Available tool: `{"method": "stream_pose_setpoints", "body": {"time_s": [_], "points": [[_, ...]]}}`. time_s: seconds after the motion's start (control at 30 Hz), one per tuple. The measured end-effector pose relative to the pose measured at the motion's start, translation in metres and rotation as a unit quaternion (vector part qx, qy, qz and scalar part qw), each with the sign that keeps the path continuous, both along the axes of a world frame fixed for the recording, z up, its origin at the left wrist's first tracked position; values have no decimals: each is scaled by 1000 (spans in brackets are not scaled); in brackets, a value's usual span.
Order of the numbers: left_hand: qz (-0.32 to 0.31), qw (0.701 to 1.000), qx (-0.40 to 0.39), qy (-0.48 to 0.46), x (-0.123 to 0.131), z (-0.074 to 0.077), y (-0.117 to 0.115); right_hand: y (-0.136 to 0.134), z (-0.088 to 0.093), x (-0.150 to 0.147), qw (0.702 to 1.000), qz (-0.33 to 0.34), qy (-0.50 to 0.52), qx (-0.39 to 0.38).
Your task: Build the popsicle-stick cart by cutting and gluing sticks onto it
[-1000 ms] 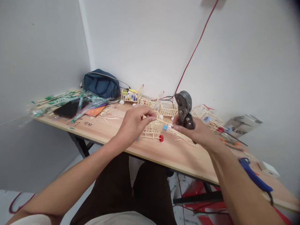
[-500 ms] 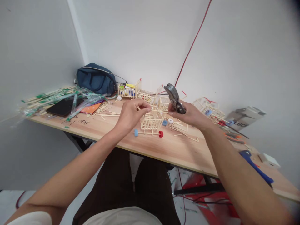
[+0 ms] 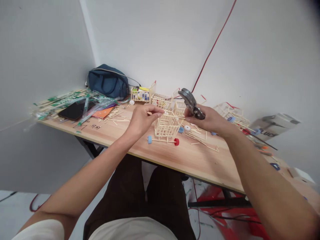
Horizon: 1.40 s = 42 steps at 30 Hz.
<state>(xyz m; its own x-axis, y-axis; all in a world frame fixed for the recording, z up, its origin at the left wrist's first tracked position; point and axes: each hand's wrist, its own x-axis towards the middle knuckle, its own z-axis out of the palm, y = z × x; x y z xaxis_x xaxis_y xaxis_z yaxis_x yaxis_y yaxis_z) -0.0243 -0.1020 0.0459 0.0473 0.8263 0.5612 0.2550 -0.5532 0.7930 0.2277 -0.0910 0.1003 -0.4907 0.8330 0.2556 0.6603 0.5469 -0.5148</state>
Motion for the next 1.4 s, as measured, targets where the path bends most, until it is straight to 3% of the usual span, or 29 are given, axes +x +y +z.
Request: {"method": "stream_pose_setpoints", "body": {"time_s": [0.93, 1.4], "points": [[11, 999, -22, 21, -2, -3, -3, 7, 0, -3, 1000, 17, -23, 2], [6, 1000, -20, -14, 1, -6, -3, 5, 3, -5, 1000, 20, -22, -7]]}}
